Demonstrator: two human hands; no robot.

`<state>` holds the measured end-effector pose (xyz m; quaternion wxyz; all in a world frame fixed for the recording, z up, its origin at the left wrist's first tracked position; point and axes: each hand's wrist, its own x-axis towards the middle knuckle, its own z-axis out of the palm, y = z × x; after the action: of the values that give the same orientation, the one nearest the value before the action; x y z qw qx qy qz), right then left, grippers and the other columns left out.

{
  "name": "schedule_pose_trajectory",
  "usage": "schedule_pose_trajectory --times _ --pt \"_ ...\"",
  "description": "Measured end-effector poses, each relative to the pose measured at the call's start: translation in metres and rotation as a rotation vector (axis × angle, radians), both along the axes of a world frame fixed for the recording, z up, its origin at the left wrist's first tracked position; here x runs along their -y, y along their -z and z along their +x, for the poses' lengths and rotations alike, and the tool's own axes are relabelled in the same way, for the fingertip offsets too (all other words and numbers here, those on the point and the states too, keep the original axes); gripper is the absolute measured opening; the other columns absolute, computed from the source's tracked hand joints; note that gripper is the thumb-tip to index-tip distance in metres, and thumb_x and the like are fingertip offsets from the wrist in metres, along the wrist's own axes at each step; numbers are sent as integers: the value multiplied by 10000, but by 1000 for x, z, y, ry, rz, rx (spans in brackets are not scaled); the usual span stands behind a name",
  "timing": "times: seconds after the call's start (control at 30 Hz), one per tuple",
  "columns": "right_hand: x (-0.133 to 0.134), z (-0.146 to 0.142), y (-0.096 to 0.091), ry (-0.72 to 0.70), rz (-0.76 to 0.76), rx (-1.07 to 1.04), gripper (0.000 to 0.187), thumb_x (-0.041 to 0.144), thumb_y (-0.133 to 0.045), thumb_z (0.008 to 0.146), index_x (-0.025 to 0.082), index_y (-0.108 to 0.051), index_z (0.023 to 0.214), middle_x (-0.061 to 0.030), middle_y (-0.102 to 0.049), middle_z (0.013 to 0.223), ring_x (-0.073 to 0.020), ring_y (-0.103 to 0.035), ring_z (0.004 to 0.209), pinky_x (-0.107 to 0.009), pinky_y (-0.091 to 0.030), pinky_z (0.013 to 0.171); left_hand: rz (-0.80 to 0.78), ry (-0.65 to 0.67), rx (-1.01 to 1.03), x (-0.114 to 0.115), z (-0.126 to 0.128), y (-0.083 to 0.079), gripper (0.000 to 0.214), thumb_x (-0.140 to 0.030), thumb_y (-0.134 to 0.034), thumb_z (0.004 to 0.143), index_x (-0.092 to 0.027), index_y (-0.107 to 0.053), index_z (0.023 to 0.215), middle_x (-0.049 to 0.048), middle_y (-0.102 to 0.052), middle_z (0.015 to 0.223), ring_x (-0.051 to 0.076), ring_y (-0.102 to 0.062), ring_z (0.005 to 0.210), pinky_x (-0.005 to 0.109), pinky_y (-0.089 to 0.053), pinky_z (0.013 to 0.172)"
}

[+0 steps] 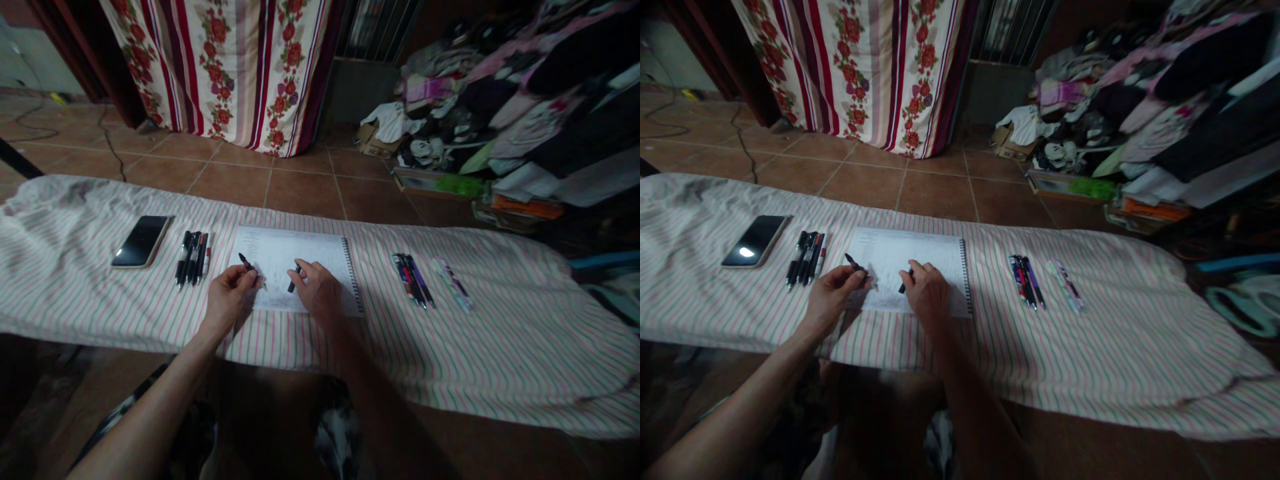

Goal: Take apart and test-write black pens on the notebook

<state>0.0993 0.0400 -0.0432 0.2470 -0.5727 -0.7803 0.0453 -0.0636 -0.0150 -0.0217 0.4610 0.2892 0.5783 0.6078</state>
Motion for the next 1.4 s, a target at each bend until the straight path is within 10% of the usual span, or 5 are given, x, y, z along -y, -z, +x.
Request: schedule_pose_trajectory --times 0.77,1.13,1.4 --pt "2 -6 -3 29 -58 -62 382 194 -499 760 179 -585 1132 -67 -642 842 -183 -602 727 -273 -436 660 -8 -35 39 -2 -1 2 244 -297 -713 620 -115 -615 750 18 -664 672 128 -644 643 262 -495 703" --pt "-11 0 -9 197 -492 -774 492 333 -527 700 155 -530 1158 -12 -660 798 -107 -585 510 -229 -479 511 19 -49 55 -4 -1 3 240 -288 -726 601 -110 -618 720 20 -656 623 121 -624 596 245 -482 651" --pt "-10 -1 -10 200 -509 -1026 630 272 -559 675 209 -406 1283 27 -618 722 -98 -594 486 -208 -499 472 6 -83 151 -7 -1 4 244 -274 -753 566 -114 -609 679 9 -643 591 126 -640 607 231 -481 656"
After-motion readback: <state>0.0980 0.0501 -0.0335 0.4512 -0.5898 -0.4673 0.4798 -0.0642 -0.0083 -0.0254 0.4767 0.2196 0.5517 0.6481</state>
